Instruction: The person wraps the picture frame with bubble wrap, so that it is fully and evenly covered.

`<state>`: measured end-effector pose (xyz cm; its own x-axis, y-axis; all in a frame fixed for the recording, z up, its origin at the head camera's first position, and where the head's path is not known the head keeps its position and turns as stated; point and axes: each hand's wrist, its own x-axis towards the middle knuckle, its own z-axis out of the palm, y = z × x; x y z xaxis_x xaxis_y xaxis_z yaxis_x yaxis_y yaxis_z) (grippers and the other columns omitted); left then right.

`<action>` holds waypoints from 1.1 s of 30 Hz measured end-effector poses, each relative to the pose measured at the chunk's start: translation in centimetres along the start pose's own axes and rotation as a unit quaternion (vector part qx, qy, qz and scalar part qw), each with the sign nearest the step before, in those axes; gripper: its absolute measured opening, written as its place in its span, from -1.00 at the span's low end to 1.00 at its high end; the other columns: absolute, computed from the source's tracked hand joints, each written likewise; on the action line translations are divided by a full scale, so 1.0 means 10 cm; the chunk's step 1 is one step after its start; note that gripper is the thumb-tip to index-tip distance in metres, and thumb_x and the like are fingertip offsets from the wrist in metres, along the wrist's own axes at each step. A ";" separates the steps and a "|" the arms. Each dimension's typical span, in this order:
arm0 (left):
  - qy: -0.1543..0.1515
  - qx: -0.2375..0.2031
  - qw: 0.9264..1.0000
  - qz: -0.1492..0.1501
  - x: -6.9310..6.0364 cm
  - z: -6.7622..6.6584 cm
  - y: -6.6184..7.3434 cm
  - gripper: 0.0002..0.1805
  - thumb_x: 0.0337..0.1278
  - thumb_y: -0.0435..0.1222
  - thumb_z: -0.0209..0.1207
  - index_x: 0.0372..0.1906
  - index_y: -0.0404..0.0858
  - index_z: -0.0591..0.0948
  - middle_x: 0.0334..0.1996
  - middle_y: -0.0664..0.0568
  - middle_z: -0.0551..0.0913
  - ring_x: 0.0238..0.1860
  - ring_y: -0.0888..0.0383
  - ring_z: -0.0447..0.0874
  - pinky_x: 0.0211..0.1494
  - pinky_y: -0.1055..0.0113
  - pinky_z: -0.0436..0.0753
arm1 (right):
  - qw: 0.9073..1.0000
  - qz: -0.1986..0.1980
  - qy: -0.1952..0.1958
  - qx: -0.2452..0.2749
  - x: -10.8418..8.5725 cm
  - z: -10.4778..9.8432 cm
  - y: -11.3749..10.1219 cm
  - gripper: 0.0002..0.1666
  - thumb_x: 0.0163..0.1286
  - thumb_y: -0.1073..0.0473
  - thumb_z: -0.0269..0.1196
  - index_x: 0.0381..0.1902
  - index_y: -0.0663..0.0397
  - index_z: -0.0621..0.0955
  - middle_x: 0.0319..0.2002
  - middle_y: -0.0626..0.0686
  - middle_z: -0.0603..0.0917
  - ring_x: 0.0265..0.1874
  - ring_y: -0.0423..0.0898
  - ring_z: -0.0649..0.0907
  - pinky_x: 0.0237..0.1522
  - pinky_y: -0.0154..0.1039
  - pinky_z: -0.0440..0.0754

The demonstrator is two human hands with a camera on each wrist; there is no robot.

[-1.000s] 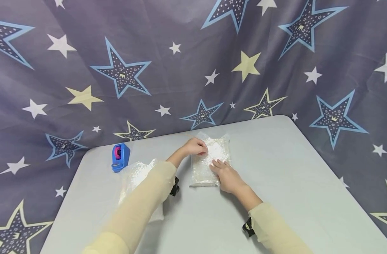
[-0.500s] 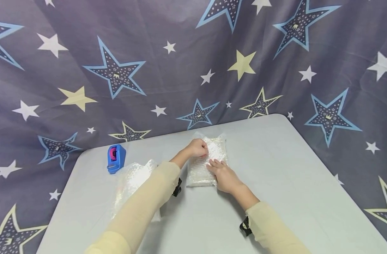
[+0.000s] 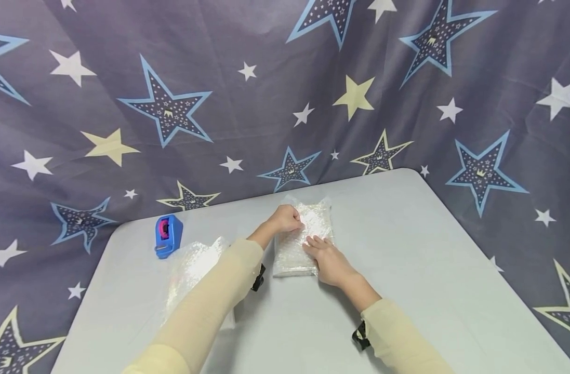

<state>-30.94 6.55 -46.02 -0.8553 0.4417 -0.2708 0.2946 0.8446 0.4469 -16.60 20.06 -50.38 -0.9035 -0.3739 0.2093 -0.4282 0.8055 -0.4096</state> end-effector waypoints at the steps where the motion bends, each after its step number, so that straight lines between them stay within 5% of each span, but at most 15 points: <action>1: 0.005 0.007 1.000 -0.003 -0.01 0.00 0.00 -0.65 0.00 -0.25 0.31 -0.75 -0.13 0.44 -0.73 0.16 0.44 -0.64 0.24 0.35 -0.60 0.51 0.37 | 1.000 -0.002 0.001 0.000 0.00 0.00 0.00 -0.44 0.17 0.52 0.12 0.19 0.31 0.52 0.28 0.33 0.47 0.32 0.30 0.43 0.39 0.27 0.26; 5: 0.022 0.032 0.999 -0.030 -0.04 0.00 0.05 -0.85 -0.05 -0.24 0.31 -0.46 -0.25 0.63 -0.42 0.00 0.69 -0.42 0.13 0.58 -0.29 0.38 0.65 | 1.000 -0.009 0.005 0.001 0.01 0.01 -0.01 -0.45 0.19 0.51 0.12 0.19 0.31 0.52 0.27 0.33 0.48 0.31 0.30 0.43 0.39 0.27 0.26; 14: 0.062 0.070 0.994 -0.062 -0.06 0.08 0.11 -0.68 -0.05 -0.25 0.34 -0.16 -0.32 0.63 -0.15 -0.09 0.71 -0.11 0.01 0.71 -0.02 0.28 0.71 | 1.000 -0.003 -0.001 0.006 0.00 0.01 -0.04 -0.45 0.21 0.49 0.13 0.21 0.27 0.51 0.29 0.31 0.46 0.34 0.27 0.41 0.42 0.25 0.23; 18: 0.082 0.067 0.993 -0.056 -0.06 0.09 0.06 -0.61 -0.08 -0.18 0.40 -0.17 -0.33 0.62 -0.15 -0.11 0.70 -0.10 0.00 0.70 0.00 0.28 0.70 | 1.000 -0.001 0.002 0.004 0.00 0.01 -0.03 -0.45 0.20 0.50 0.13 0.20 0.29 0.52 0.29 0.32 0.47 0.33 0.28 0.42 0.40 0.26 0.24; 27: 0.121 -0.054 0.991 -0.003 -0.14 0.10 -0.22 -0.76 -0.09 -0.27 0.40 -0.65 -0.24 0.59 -0.64 0.06 0.59 -0.54 0.21 0.46 -0.48 0.50 0.48 | 1.000 -0.008 -0.001 -0.004 -0.01 0.03 -0.02 -0.46 0.20 0.51 0.12 0.19 0.32 0.52 0.27 0.34 0.48 0.30 0.30 0.44 0.38 0.27 0.27; 33: 0.150 -0.053 0.987 -0.037 -0.20 0.03 -0.26 -0.72 -0.16 -0.31 0.43 -0.65 -0.22 0.52 -0.58 0.01 0.61 -0.49 0.15 0.48 -0.39 0.40 0.53 | 1.000 -0.011 0.011 -0.001 -0.01 0.01 0.00 -0.46 0.18 0.51 0.14 0.18 0.32 0.53 0.26 0.35 0.49 0.29 0.30 0.45 0.38 0.26 0.28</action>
<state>-29.90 3.52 -46.89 -0.9650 0.2578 -0.0478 0.1950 0.8276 0.5263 -16.54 20.01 -50.49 -0.8931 -0.3813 0.2386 -0.4483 0.7977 -0.4034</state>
